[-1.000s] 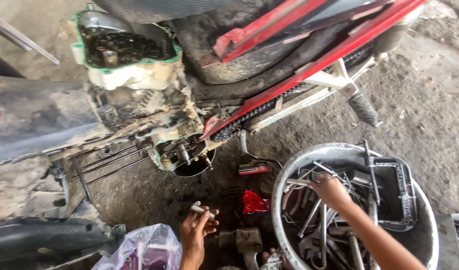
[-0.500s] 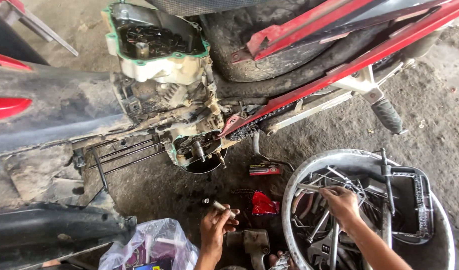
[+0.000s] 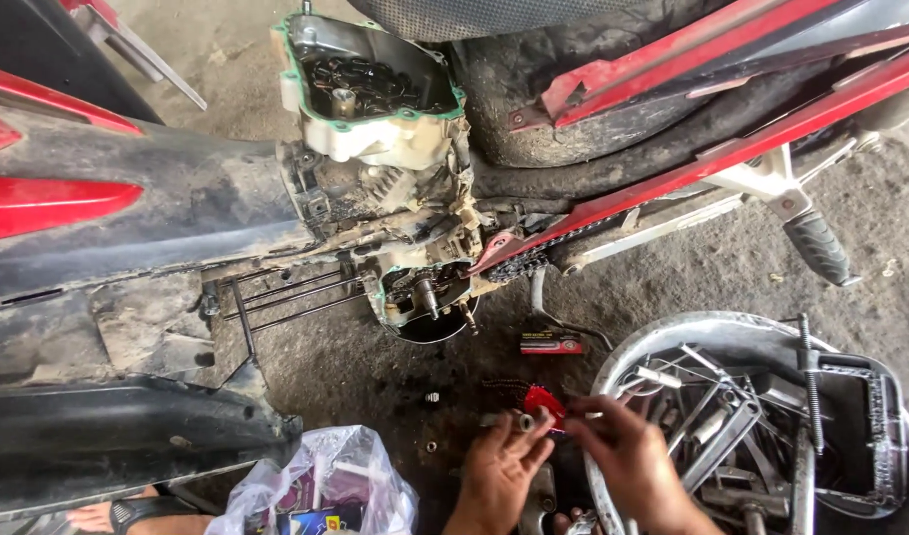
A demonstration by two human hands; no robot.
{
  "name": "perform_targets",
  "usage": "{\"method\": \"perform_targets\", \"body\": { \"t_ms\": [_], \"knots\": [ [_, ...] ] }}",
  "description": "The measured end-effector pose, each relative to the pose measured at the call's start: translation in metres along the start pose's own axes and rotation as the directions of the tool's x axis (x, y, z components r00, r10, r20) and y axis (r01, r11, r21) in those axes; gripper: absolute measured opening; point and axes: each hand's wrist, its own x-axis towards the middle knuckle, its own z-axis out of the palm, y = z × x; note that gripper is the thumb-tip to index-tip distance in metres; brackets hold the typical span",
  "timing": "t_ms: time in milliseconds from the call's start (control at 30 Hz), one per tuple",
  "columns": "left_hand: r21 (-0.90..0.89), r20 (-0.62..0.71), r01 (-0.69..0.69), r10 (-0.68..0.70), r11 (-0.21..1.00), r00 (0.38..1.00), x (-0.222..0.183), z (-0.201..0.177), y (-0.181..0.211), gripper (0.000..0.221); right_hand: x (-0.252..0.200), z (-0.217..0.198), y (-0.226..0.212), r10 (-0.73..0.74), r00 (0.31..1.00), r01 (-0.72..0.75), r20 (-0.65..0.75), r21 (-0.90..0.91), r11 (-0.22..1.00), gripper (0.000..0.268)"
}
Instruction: The person kneels beside a scooter with its engine cover removed and works on the engine. They take a new timing chain from a plastic bag, thread and fit it around the engine sprocket area, use a wrench on a fastener, and wipe parts with a rag.
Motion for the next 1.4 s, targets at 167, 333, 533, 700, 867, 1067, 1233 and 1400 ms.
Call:
{"method": "perform_targets", "body": {
  "t_ms": [167, 333, 533, 700, 867, 1067, 1233, 1400],
  "knots": [
    [-0.133, 0.048, 0.033, -0.027, 0.991, 0.998, 0.0, -0.014, -0.026, 0.02, -0.021, 0.022, -0.045, -0.108, 0.992, 0.116, 0.07, -0.129, 0.985, 0.04],
    [-0.156, 0.009, 0.014, -0.013, 0.988, 1.0, -0.023, 0.018, -0.019, 0.028, -0.026, 0.022, -0.044, -0.198, 0.97, 0.226, 0.139, -0.231, 0.946, 0.042],
    [-0.193, 0.157, -0.086, 0.118, 0.977, 0.981, -0.018, -0.006, -0.042, 0.045, -0.026, 0.013, -0.035, -0.186, 0.963, 0.221, 0.193, -0.181, 0.958, 0.047],
    [0.04, 0.085, -0.311, 0.306, 0.95, 0.948, -0.034, 0.013, 0.008, 0.065, -0.027, -0.004, -0.039, -0.129, 0.953, 0.139, 0.273, -0.021, 0.99, 0.041],
    [0.325, 0.38, 0.003, -0.133, 0.946, 0.916, -0.075, 0.028, 0.053, 0.082, -0.039, 0.009, -0.032, -0.035, 0.819, 0.112, 0.572, -0.099, 0.989, 0.037],
    [0.586, 0.424, -0.289, 0.017, 0.757, 0.905, -0.049, -0.011, 0.036, 0.048, -0.031, 0.035, 0.042, -0.546, 0.626, 0.545, 0.557, 0.189, 0.817, 0.043],
    [0.582, 0.236, -0.161, 0.023, 0.797, 0.971, -0.051, 0.001, 0.044, 0.05, -0.031, 0.036, 0.01, -0.303, 0.729, 0.377, 0.613, 0.01, 0.926, 0.042],
    [0.261, 0.0, 0.056, -0.058, 0.964, 0.998, -0.044, 0.013, 0.095, 0.07, 0.004, 0.072, 0.017, 0.065, 0.917, -0.119, 0.394, 0.114, 0.986, 0.037]
  ]
}}
